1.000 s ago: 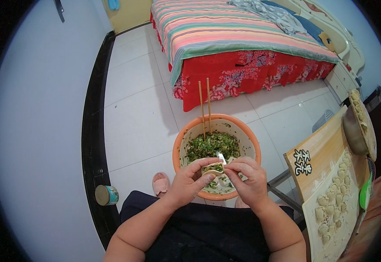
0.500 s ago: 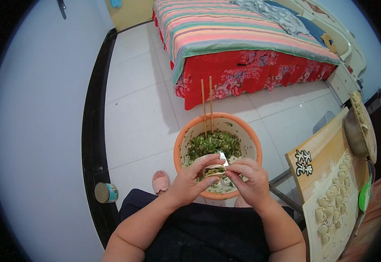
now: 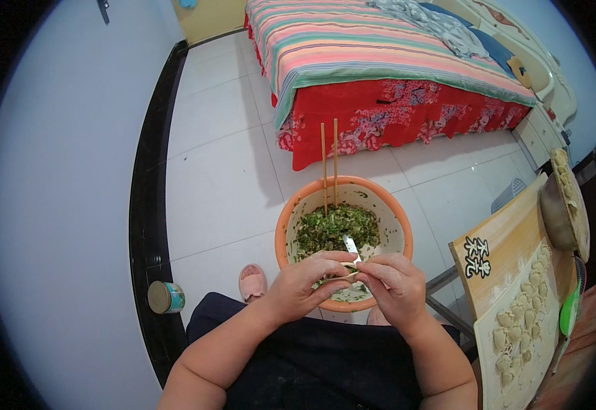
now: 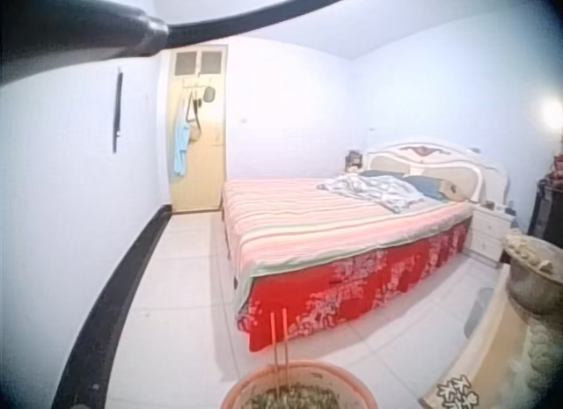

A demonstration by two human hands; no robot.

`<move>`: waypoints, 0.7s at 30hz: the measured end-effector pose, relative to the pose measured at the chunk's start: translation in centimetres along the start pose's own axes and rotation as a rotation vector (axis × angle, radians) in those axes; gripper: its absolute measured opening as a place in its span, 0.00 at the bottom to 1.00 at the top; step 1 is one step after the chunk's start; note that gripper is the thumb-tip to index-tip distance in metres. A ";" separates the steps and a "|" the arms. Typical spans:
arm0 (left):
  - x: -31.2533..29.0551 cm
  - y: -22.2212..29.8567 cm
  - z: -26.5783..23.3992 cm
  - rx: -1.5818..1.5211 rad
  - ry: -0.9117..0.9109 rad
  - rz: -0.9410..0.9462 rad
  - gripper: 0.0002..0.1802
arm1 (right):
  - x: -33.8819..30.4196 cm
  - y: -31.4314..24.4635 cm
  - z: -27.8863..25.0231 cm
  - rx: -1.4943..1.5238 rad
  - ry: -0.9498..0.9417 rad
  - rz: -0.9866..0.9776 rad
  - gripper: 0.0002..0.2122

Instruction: The person sits on the floor and repeatedly scoops a green vegetable filling from a bowl onto round dough wrappers using a small metal spatula. They fold and pinch the edges to seal the dumplings and place the finished units onto a wooden board.

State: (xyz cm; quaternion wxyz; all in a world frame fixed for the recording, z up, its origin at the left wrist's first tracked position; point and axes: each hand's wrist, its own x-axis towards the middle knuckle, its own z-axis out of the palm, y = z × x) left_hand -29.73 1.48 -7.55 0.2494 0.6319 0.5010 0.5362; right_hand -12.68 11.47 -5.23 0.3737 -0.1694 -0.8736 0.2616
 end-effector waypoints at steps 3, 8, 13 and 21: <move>0.0 0.0 -0.2 0.027 -0.043 0.011 0.12 | 0.1 -0.4 0.0 -0.043 -0.003 -0.019 0.11; 0.2 0.6 -0.2 -0.033 -0.018 -0.069 0.14 | -0.1 -0.2 0.3 -0.070 0.017 -0.013 0.15; -0.3 -0.3 -0.1 -0.116 0.024 -0.093 0.12 | 0.0 -0.1 0.0 -0.033 0.021 0.015 0.18; 0.3 0.5 -0.4 0.037 -0.095 -0.001 0.13 | 0.6 -0.3 -0.6 -0.002 -0.047 0.019 0.11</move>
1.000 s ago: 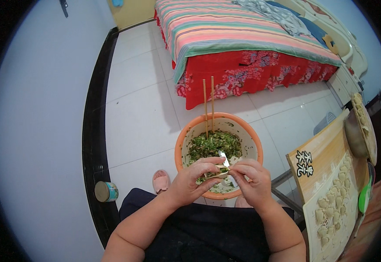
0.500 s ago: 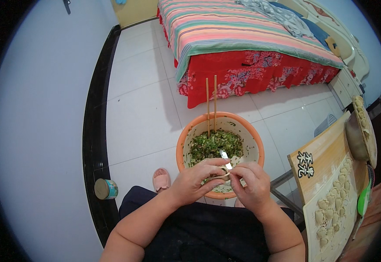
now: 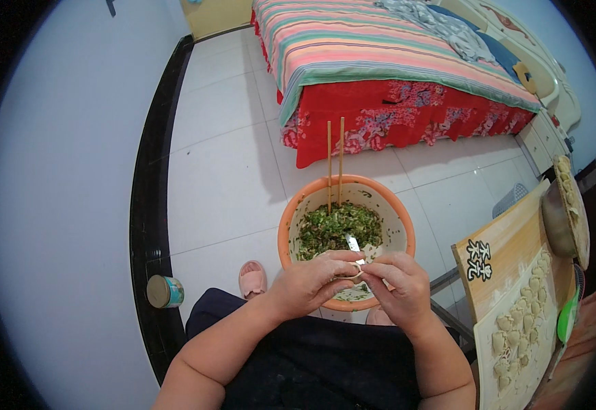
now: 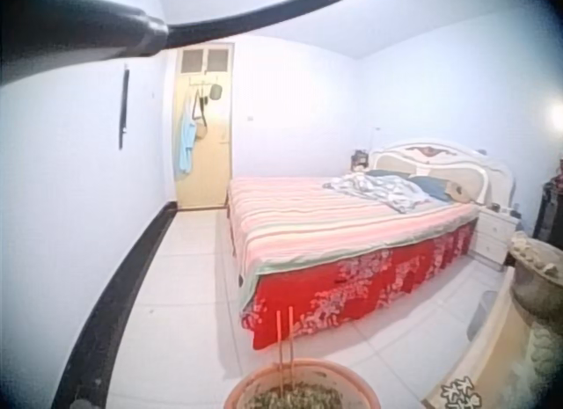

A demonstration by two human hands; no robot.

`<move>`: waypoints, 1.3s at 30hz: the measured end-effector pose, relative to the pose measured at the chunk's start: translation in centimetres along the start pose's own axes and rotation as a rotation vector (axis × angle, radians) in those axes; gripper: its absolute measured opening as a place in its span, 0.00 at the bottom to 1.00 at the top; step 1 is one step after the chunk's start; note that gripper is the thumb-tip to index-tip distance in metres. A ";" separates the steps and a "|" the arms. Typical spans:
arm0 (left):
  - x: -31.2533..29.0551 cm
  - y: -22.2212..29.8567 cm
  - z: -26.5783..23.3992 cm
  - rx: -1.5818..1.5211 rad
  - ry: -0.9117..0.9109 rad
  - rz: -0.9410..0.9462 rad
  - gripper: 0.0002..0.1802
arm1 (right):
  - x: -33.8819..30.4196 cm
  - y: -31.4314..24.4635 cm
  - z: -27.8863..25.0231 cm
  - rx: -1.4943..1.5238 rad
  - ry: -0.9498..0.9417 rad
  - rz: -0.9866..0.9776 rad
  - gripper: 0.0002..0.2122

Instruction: The person sits on the floor and repeatedly scoops a green vegetable filling from a bowl onto round dough wrappers using a small metal spatula. They fold and pinch the edges to seal the dumplings and place the finished units onto a wooden board.

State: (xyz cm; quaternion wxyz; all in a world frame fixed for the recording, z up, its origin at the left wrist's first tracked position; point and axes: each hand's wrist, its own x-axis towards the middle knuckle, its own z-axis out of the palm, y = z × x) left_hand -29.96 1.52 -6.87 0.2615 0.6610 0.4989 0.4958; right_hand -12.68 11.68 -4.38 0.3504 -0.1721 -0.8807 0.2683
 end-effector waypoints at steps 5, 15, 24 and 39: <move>-0.4 0.1 0.7 -0.320 0.104 -0.154 0.13 | -0.4 -0.3 0.4 0.058 0.087 0.123 0.07; -0.2 -0.1 -0.1 -0.055 0.094 0.081 0.14 | -0.5 -1.2 0.4 0.173 0.103 0.242 0.06; -0.2 -0.5 0.2 0.002 0.127 0.075 0.11 | -0.2 -0.6 -0.1 -0.028 0.079 -0.015 0.15; 0.0 0.5 1.2 -0.386 0.155 -0.175 0.29 | -1.0 -0.6 1.0 0.392 0.121 0.329 0.04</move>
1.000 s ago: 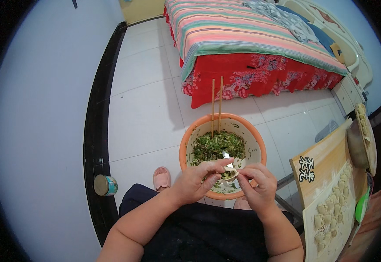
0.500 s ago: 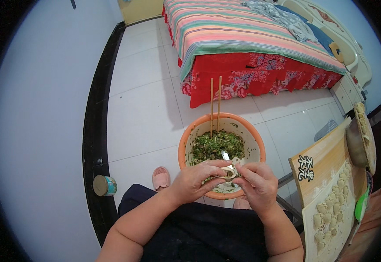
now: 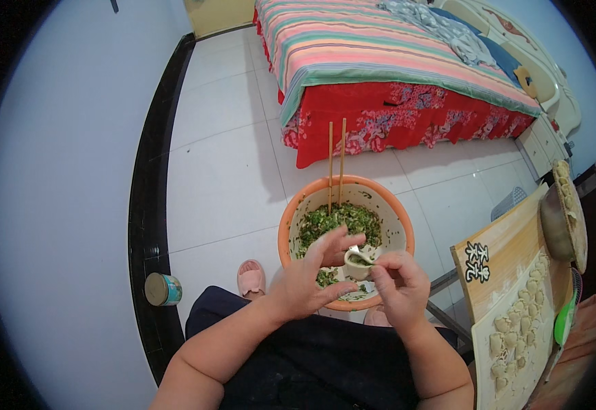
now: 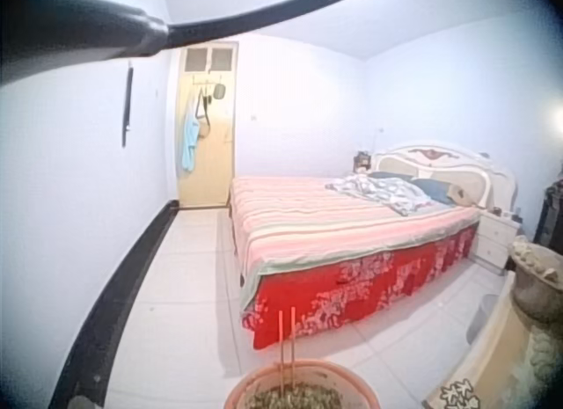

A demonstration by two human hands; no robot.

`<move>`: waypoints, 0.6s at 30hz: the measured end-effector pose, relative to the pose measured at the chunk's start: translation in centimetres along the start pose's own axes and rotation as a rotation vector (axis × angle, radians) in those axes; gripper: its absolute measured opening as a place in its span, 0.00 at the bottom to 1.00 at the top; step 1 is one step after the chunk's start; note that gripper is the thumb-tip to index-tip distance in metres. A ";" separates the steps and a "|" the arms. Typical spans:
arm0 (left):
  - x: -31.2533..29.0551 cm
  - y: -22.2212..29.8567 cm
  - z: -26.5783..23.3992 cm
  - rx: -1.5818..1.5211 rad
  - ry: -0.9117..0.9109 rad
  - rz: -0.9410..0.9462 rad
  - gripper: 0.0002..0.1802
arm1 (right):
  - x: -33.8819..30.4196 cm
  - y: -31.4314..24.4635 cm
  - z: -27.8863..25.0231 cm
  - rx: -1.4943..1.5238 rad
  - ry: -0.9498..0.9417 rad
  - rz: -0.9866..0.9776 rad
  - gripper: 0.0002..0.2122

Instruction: The person sits on the floor and repeatedly scoops a green vegetable filling from a bowl onto round dough wrappers using a small metal spatula. They fold and pinch the edges to seal the dumplings and place the finished units onto a wooden board.

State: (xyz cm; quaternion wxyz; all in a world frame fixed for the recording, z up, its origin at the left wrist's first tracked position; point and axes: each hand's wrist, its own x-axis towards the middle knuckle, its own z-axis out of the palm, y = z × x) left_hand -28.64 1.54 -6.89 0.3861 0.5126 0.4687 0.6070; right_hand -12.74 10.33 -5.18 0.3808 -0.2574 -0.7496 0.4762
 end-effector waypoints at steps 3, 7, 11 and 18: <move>0.2 -0.7 0.1 -0.249 -0.090 -0.239 0.30 | 0.0 0.4 0.1 0.219 -0.015 0.133 0.05; 0.2 -1.3 -0.1 -0.407 -0.042 -0.351 0.26 | 0.3 0.1 0.3 0.280 0.055 0.264 0.08; 0.3 -1.7 -0.1 -0.464 0.015 -0.342 0.25 | 0.3 -0.1 -0.1 0.140 -0.045 0.245 0.10; -0.2 -2.0 0.5 -0.354 -0.014 -0.314 0.26 | 0.7 0.1 -0.1 -0.130 0.001 -0.018 0.12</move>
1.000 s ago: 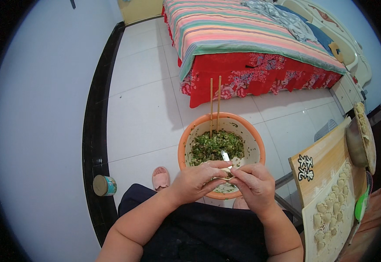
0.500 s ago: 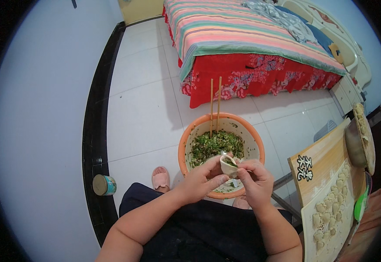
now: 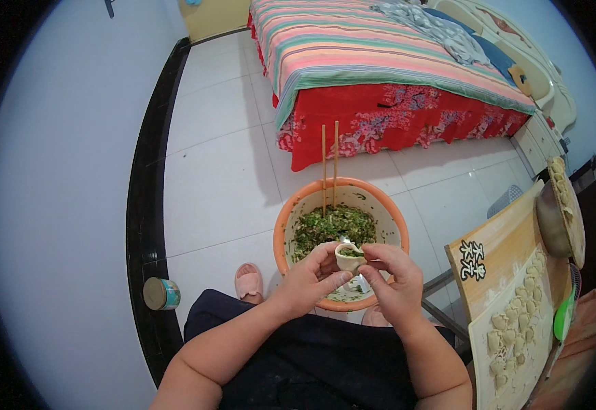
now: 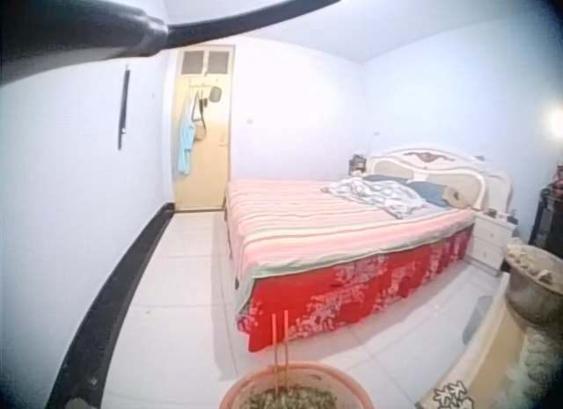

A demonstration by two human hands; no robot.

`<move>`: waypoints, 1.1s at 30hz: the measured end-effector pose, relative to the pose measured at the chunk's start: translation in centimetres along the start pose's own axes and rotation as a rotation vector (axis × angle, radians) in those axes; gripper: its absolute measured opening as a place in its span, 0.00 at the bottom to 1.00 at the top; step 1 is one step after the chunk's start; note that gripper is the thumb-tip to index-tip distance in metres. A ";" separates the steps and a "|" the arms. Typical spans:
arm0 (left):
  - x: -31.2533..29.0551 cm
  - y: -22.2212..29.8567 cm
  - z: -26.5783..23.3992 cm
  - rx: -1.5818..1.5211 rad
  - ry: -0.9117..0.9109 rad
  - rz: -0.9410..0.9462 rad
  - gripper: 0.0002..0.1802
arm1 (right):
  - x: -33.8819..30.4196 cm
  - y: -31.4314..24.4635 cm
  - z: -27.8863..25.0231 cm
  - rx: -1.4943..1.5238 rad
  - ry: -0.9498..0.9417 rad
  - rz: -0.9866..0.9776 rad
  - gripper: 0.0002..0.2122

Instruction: The person sits on the floor and repeatedly scoops a green vegetable filling from a bowl onto round dough wrappers using a small metal spatula. They fold and pinch the edges to seal the dumplings and place the finished units onto a wooden board.

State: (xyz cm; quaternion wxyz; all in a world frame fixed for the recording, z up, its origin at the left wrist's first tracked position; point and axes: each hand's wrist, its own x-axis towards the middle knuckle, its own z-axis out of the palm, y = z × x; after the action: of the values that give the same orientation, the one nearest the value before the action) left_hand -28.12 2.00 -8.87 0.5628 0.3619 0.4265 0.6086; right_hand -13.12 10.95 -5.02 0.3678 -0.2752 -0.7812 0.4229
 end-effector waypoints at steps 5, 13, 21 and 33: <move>0.0 0.1 0.0 0.122 -0.019 -0.020 0.27 | 0.2 0.3 0.0 -0.198 -0.020 -0.233 0.11; 0.0 0.6 -0.2 0.223 -0.074 -0.035 0.25 | 0.2 0.4 -0.2 -0.109 -0.026 -0.136 0.08; 0.1 0.0 -0.3 0.141 -0.055 -0.035 0.23 | 0.0 -0.3 0.5 0.083 0.013 0.214 0.09; 0.2 0.1 -0.4 0.523 -0.015 0.041 0.23 | 0.5 0.0 0.2 -0.327 -0.056 -0.189 0.09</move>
State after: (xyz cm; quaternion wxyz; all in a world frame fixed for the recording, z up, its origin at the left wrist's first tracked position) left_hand -28.58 2.14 -8.91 0.4409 0.5079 0.5577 0.4864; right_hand -13.58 11.26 -4.96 0.3345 -0.2448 -0.8717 0.2614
